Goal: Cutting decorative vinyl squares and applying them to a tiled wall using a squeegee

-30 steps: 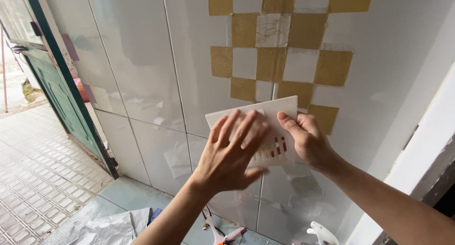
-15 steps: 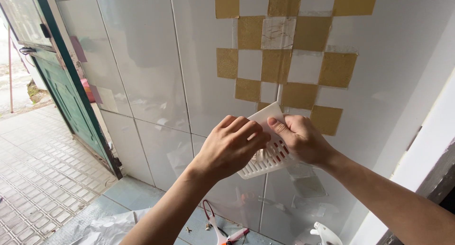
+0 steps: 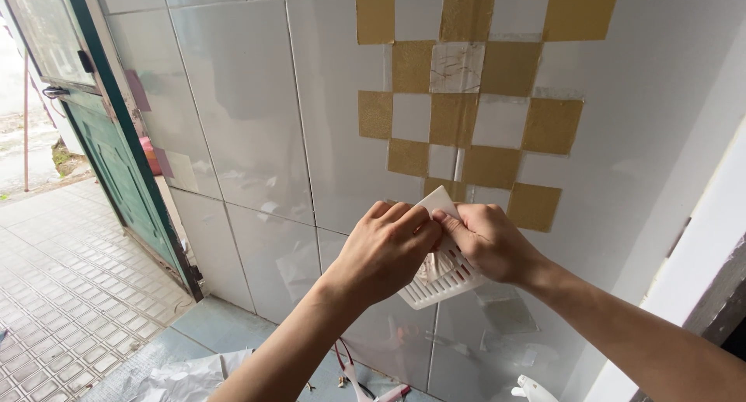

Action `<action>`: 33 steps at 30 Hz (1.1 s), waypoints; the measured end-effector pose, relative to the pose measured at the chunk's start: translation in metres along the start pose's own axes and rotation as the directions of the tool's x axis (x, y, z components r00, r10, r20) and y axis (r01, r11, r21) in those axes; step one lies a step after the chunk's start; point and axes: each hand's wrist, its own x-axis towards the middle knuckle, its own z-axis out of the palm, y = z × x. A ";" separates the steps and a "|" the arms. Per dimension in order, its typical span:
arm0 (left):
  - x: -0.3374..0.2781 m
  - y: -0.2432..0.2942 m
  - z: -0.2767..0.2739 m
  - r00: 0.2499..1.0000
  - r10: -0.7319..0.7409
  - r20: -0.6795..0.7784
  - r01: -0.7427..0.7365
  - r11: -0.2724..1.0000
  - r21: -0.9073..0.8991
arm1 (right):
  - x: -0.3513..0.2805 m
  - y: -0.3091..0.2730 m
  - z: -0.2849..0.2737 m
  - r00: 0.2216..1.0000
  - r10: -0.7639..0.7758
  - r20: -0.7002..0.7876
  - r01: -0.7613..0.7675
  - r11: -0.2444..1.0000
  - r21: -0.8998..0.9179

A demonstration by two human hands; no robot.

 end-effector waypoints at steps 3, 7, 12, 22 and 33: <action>0.000 0.003 0.001 1.000 0.006 0.025 -0.008 0.997 0.071 | 0.004 0.014 0.002 1.000 0.014 -0.001 -0.014 1.000 -0.021; 0.005 0.006 -0.004 0.998 0.016 0.068 -0.029 0.981 0.191 | 0.010 0.023 0.001 1.000 0.022 -0.020 -0.022 1.000 0.005; 0.003 0.002 -0.005 0.994 0.049 0.094 -0.058 0.994 0.097 | 0.013 0.024 -0.002 0.996 0.089 0.013 -0.090 0.995 0.049; -0.001 -0.006 0.003 0.996 0.084 -0.012 -0.085 0.994 -0.065 | -0.004 -0.023 -0.009 0.987 0.124 0.106 -0.141 0.975 0.174; 0.016 0.029 0.006 0.978 0.171 -0.116 -0.161 0.983 0.090 | 0.011 0.009 -0.008 0.991 0.036 -0.126 -0.071 0.958 -0.277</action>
